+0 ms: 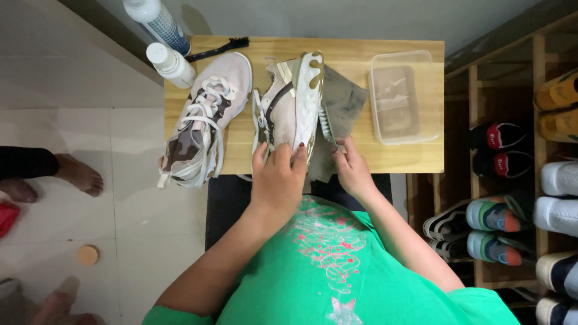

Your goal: The person scrubs a white sneaker with a green brush, focusing on the upper and side panels. They hold the shoe steady with one hand while scrubbing with the other, occasionally dipping the brush into a container of liquid.

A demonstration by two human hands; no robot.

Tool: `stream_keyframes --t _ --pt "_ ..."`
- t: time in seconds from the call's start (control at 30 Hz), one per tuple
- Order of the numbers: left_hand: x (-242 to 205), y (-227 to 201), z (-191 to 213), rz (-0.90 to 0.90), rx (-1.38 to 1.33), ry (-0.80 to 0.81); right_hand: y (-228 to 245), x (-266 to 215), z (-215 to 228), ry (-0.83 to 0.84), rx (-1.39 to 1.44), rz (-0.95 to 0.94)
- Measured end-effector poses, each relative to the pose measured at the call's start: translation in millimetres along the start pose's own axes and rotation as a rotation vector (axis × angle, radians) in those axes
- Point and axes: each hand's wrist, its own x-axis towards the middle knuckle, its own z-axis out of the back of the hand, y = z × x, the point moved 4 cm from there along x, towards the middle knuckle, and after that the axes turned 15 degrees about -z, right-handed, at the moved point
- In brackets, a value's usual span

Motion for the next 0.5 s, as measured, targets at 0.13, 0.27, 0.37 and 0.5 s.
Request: stream_keyframes --t 0.13,0.27,0.37,0.5 --pt "0 0 1 -0.005 -0.002 0.000 1 -6 4 0.011 0.187 0.062" --pt "2 -1 3 0.001 -0.047 0.013 9 -10 5 -0.009 0.066 0.051" --pt "4 -1 5 0.003 -0.058 0.017 9 -12 7 -0.039 0.070 0.034" --pt "-1 0 -2 -0.004 -0.029 0.023 6 -10 4 -0.040 0.000 0.003"
